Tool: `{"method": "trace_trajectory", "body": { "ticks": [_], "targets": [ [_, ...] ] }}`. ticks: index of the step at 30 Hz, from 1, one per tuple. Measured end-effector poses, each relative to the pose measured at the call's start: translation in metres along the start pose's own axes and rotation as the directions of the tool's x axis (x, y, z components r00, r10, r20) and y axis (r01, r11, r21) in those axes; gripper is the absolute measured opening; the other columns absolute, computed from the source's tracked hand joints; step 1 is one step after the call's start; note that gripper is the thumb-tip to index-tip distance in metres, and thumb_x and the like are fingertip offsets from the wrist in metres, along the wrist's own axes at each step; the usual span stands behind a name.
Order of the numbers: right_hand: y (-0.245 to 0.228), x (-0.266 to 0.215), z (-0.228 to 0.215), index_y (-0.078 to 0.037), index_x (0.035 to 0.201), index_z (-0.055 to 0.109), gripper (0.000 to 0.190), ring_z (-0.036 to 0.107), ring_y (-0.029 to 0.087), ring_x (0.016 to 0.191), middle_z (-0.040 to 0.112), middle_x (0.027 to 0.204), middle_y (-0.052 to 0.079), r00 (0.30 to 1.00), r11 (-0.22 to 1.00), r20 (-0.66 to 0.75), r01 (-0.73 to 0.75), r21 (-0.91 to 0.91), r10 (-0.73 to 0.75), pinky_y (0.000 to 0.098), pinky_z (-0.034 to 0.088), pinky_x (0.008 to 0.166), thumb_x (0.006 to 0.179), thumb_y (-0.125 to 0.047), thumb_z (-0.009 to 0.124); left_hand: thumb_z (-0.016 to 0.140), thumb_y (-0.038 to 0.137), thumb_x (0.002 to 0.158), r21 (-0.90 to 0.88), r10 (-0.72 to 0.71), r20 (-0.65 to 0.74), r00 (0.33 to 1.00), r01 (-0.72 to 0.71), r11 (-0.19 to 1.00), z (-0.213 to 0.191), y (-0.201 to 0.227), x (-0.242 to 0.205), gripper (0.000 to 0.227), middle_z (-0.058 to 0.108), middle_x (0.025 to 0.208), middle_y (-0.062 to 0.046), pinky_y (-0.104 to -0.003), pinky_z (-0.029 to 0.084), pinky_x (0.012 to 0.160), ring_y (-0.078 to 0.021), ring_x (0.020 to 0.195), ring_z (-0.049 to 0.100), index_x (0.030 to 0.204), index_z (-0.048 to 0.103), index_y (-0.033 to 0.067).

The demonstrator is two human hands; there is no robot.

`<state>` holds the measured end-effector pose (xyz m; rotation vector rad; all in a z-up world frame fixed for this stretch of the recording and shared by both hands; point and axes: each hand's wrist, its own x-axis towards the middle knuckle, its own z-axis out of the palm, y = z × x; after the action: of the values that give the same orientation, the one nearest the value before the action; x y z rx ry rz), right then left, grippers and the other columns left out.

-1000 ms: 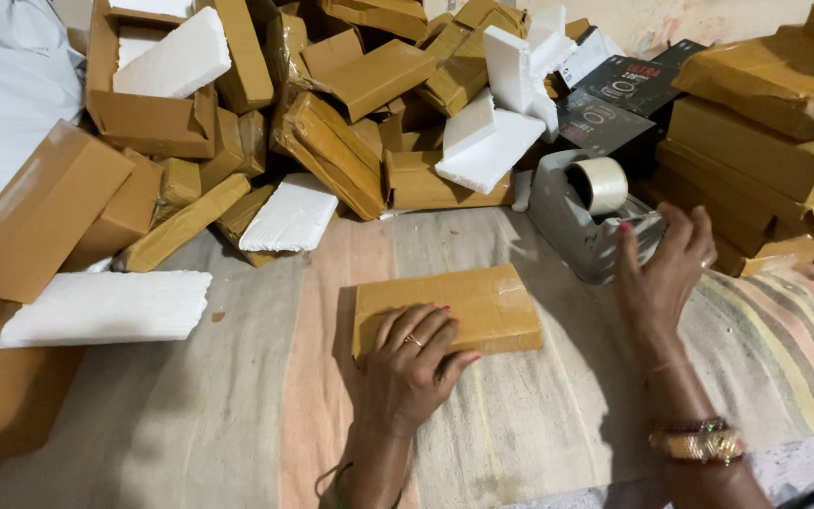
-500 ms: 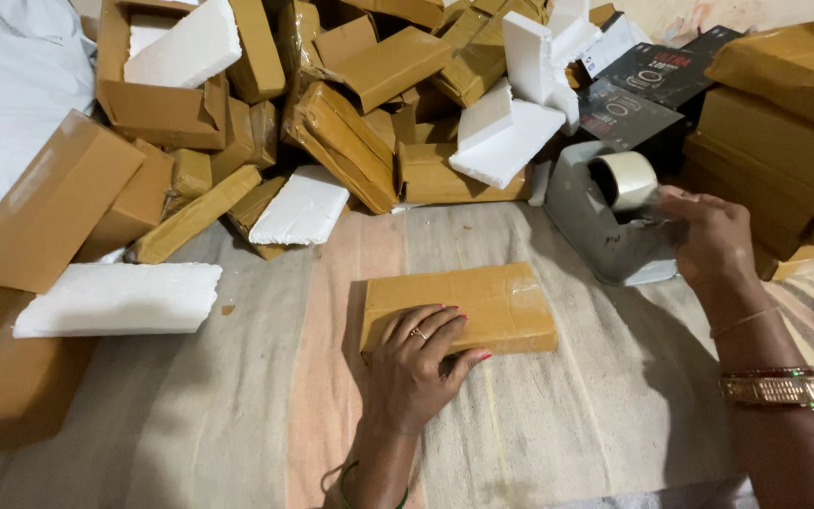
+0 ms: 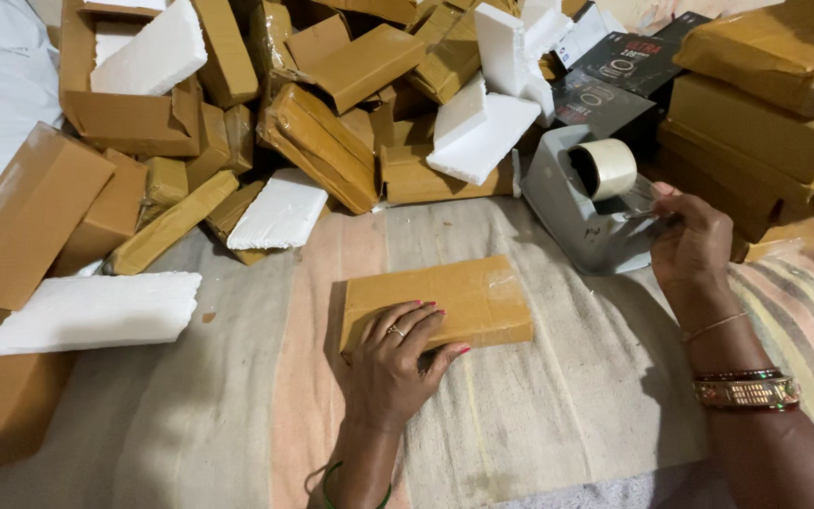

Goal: The person packs a small product box into a larger cardboard shipping box. They fold the flaps of the shipping box, then use a tape dispenser to apply clear packing tape to seal the box shut. The sealed box is then placed aside.

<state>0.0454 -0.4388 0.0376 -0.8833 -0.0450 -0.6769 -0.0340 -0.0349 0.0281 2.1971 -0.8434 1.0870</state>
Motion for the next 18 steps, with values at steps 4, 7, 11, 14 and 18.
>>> {"method": "trace_trajectory", "body": {
  "ticks": [4, 7, 11, 14, 18],
  "targets": [
    [0.001, -0.004, -0.001, 0.002, 0.093, 0.068, 0.008, 0.060, 0.015, 0.087, 0.067, 0.094, 0.010, 0.998, 0.992, -0.061, 0.011, -0.128, -0.019, 0.0285, 0.051, 0.083, 0.092, 0.005, 0.061, 0.085, 0.040, 0.080, -0.005, -0.002, -0.026, 1.000, 0.001, 1.000, 0.000, 0.001, 0.001, 0.039, 0.077, 0.106, -0.005, -0.039, 0.051, 0.098, -0.0237, 0.112, 0.068, 0.097, 0.077, 0.0058],
    [0.002, -0.006, 0.007, -0.002, 0.094, 0.067, 0.009, 0.060, 0.012, 0.083, 0.066, 0.091, 0.006, 0.996, 0.941, -0.016, 0.077, -0.329, -0.087, 0.0255, 0.049, 0.077, 0.093, 0.005, 0.062, 0.085, 0.040, 0.079, 0.004, 0.002, -0.028, 1.000, -0.002, 1.000, -0.001, 0.001, 0.003, 0.040, 0.078, 0.106, -0.005, -0.039, 0.051, 0.097, -0.0229, 0.110, 0.069, 0.098, 0.077, 0.0055],
    [0.006, -0.016, 0.005, -0.002, 0.088, 0.055, 0.021, 0.051, 0.014, 0.079, 0.056, 0.091, 0.005, 0.967, 0.831, 0.091, 0.251, -0.496, -0.238, 0.0292, 0.041, 0.070, 0.101, 0.009, 0.069, 0.086, 0.039, 0.079, -0.010, 0.022, -0.025, 0.999, -0.022, 1.000, -0.005, 0.003, 0.000, 0.040, 0.077, 0.107, -0.005, -0.039, 0.051, 0.097, -0.0231, 0.111, 0.068, 0.100, 0.077, 0.0055],
    [0.002, -0.007, 0.009, -0.004, 0.083, 0.063, 0.014, 0.062, 0.016, 0.075, 0.065, 0.084, 0.009, 0.990, 0.932, -0.062, 0.100, -0.349, -0.129, 0.0297, 0.053, 0.068, 0.093, 0.006, 0.059, 0.087, 0.039, 0.078, -0.011, 0.013, -0.011, 1.000, -0.013, 1.000, -0.006, 0.002, 0.004, 0.040, 0.077, 0.109, -0.005, -0.039, 0.051, 0.098, -0.0228, 0.112, 0.069, 0.099, 0.077, 0.0057],
    [0.001, -0.009, 0.004, -0.005, 0.081, 0.061, 0.014, 0.062, 0.018, 0.077, 0.063, 0.084, 0.011, 0.983, 0.957, -0.113, 0.110, -0.270, -0.145, 0.0334, 0.052, 0.071, 0.093, 0.003, 0.063, 0.088, 0.039, 0.077, 0.000, 0.025, -0.007, 1.000, -0.025, 1.000, -0.005, 0.000, 0.003, 0.041, 0.077, 0.111, -0.005, -0.039, 0.051, 0.099, -0.0226, 0.113, 0.068, 0.100, 0.077, 0.0069]
  ]
}}
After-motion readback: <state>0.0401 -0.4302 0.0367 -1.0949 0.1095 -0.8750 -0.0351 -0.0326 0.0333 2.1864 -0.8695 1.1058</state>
